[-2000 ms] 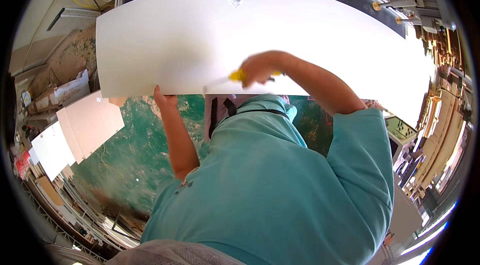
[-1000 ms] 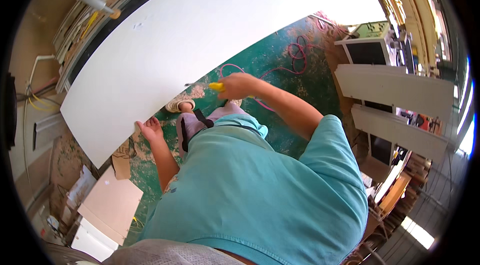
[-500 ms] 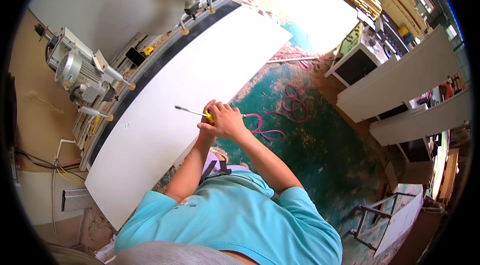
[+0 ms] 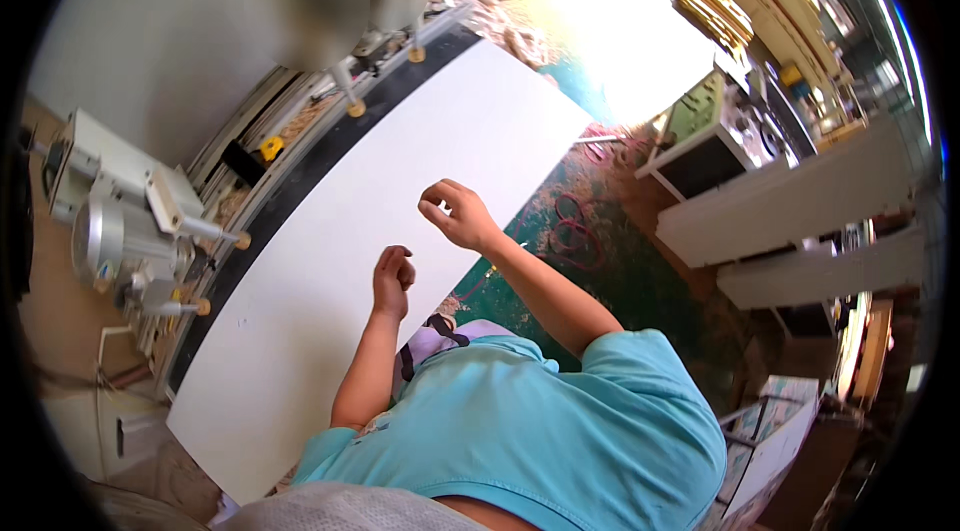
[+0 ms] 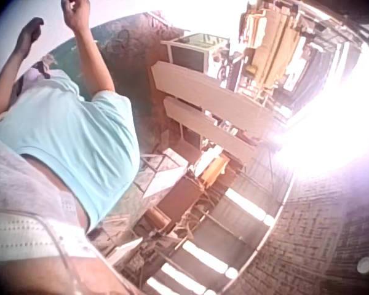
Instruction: The person places a large white board onto a table saw, measures it with a tape measure, and cuts it using the saw. They then remove the cut piece and repeat the process with another board.
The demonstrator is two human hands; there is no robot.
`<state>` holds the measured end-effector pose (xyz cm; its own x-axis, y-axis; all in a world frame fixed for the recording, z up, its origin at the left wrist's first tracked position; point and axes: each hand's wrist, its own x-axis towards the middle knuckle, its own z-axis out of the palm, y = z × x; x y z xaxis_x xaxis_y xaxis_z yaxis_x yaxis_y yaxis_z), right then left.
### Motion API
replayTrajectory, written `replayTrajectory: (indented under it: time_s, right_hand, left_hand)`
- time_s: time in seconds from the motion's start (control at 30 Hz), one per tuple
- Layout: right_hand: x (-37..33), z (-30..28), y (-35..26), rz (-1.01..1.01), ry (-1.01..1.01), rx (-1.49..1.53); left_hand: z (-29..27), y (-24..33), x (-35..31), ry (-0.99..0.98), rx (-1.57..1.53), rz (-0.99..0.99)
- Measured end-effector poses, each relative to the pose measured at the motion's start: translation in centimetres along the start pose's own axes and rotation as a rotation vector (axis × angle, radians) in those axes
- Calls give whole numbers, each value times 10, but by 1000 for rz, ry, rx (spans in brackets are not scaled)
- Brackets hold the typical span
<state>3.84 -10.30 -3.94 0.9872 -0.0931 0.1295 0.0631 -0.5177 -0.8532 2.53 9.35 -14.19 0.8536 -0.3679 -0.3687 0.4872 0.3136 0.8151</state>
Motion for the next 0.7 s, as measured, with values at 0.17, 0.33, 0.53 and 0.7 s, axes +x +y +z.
replayTrajectory:
  time_s: [0.17, 0.33, 0.53, 0.7]
  right_hand:
    - [-44, -38, 142, 104, 106, -350]
    - [-160, -93, 232, 399, -45, -469]
    - [-342, -200, 347, 1321, -276, -278]
    - [-470, -279, 426, 1639, 212, -307]
  left_hand:
    - [15, -21, 50, 55, 254, 15]
    - [108, -55, 81, -107, 427, -78]
    - [229, -134, 137, -257, 577, -188]
    - [258, -287, 190, -379, 677, -343]
